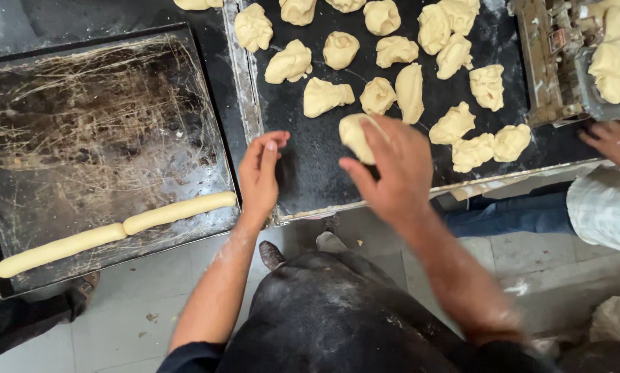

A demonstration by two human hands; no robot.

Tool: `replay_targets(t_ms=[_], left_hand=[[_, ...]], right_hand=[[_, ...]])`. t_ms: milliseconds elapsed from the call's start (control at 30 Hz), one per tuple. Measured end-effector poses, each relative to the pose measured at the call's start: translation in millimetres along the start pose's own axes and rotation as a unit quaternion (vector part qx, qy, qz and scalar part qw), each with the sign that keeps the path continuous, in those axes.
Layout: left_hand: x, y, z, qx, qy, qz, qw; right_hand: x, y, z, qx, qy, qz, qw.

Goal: The person rolls small pieces of dough into long, thin cylindrical shapes by hand on a dark countertop. They place the finished rolls onto a metal tray to the left. Another person is visible in the background using a dough sheeter machine.

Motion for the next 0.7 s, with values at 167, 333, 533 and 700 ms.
replay_targets(t_ms=[167,333,533,700], left_hand=[[40,-5,-23,0.013,0.011,-0.023,1.000],[38,26,-70,0.189,0.010,0.034,0.981],[25,89,-90,0.597,0.047,0.011,0.801],[-18,65,-79,0.593,0.192,-0.074,0.779]], right_hand=[[-10,38,-61,-0.079,0.201,0.038,0.976],[-27,-52,-115,0.249,0.304,-0.312,0.865],[-16,-70,-166,-0.120,0.295,-0.234,0.919],[-39,-29,-120,0.031,0.259,-0.078,0.962]])
Point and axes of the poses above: each hand's wrist, its own x-axis towards the middle knuckle, its own z-axis out of the back of the hand, y = z × x, the point moved 4 cm from there along x, towards the middle knuckle, and after that the axes turned 3 degrees about z, right-handed, at the moved point
